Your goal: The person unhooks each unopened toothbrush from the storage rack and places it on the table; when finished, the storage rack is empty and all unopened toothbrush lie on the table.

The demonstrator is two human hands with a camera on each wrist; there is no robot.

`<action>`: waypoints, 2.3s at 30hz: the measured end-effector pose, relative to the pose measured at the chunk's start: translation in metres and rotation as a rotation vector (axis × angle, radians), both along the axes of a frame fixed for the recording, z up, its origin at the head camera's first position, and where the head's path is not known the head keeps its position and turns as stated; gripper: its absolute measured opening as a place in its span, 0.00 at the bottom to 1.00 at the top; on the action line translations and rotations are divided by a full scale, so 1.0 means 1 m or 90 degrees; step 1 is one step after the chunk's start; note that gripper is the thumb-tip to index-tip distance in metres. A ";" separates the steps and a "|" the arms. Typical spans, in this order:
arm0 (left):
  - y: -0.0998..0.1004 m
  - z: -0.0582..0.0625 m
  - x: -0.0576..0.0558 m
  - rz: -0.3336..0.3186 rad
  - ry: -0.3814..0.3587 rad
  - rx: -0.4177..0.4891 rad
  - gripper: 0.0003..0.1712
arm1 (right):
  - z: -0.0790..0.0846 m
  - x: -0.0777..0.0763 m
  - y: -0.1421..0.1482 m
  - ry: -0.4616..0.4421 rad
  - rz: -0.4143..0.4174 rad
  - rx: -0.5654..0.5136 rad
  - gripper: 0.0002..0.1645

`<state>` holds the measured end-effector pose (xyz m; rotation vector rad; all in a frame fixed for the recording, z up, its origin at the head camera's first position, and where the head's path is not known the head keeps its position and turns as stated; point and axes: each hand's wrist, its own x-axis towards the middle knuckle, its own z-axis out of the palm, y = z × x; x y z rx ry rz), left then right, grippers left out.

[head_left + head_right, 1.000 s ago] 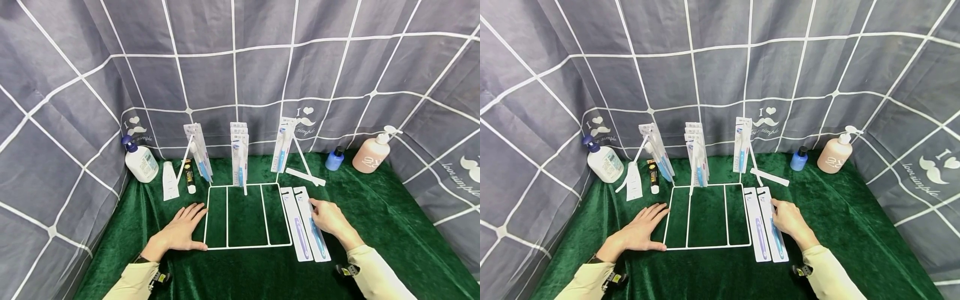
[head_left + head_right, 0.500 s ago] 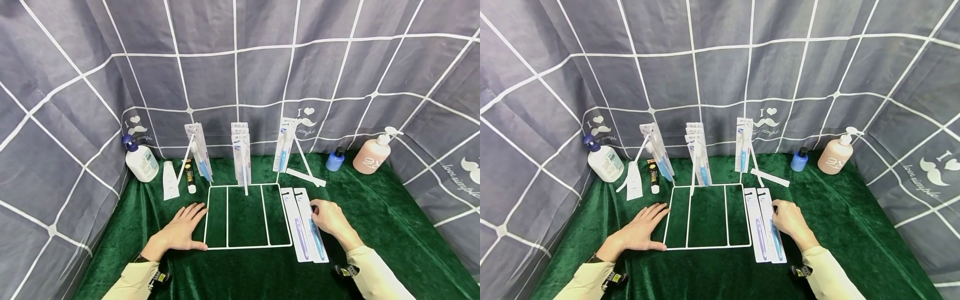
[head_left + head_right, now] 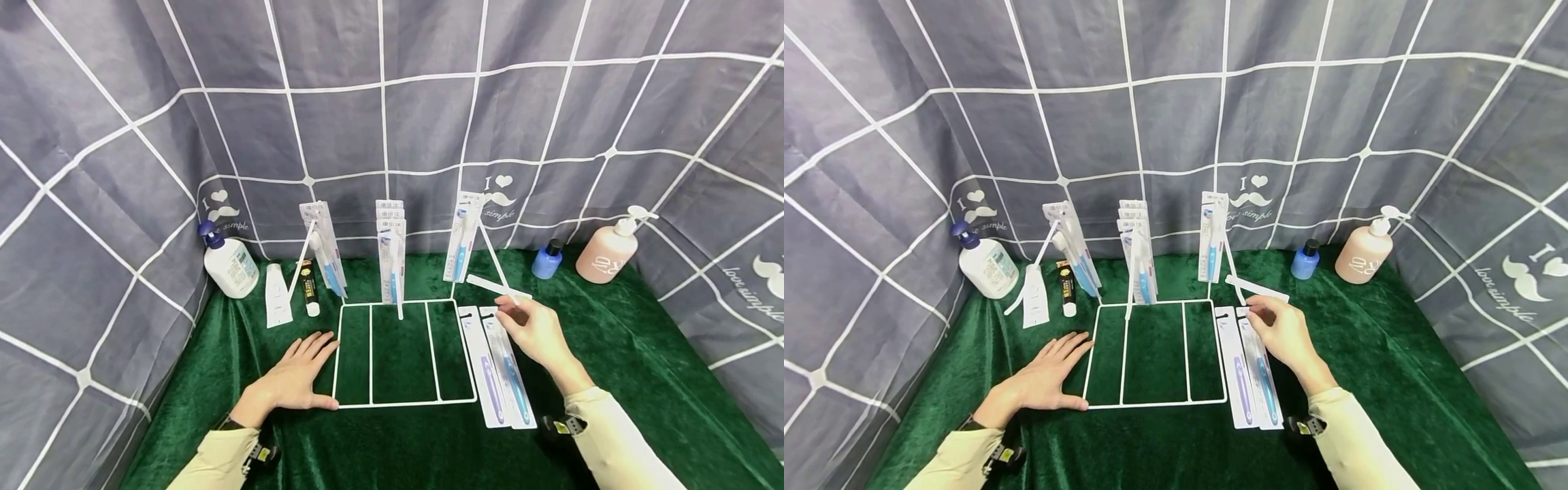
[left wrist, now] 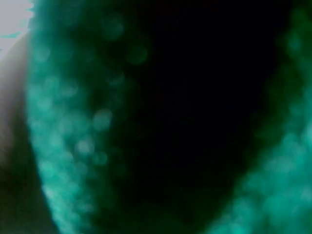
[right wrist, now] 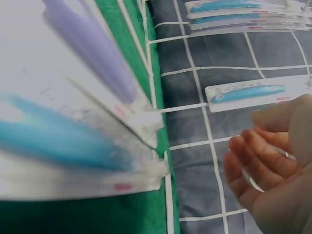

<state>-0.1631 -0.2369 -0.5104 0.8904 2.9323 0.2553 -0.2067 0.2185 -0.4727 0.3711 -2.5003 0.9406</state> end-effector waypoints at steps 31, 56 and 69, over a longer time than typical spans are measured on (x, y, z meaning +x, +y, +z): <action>-0.003 0.002 -0.001 -0.003 0.021 -0.020 0.65 | 0.068 -0.079 -0.047 -0.008 0.248 -0.461 0.23; -0.002 0.001 -0.002 -0.006 0.021 -0.022 0.64 | 0.059 -0.088 -0.059 0.002 0.170 -0.454 0.11; -0.004 0.001 -0.002 -0.002 0.021 -0.027 0.65 | 0.066 -0.071 -0.057 0.054 0.286 -0.423 0.31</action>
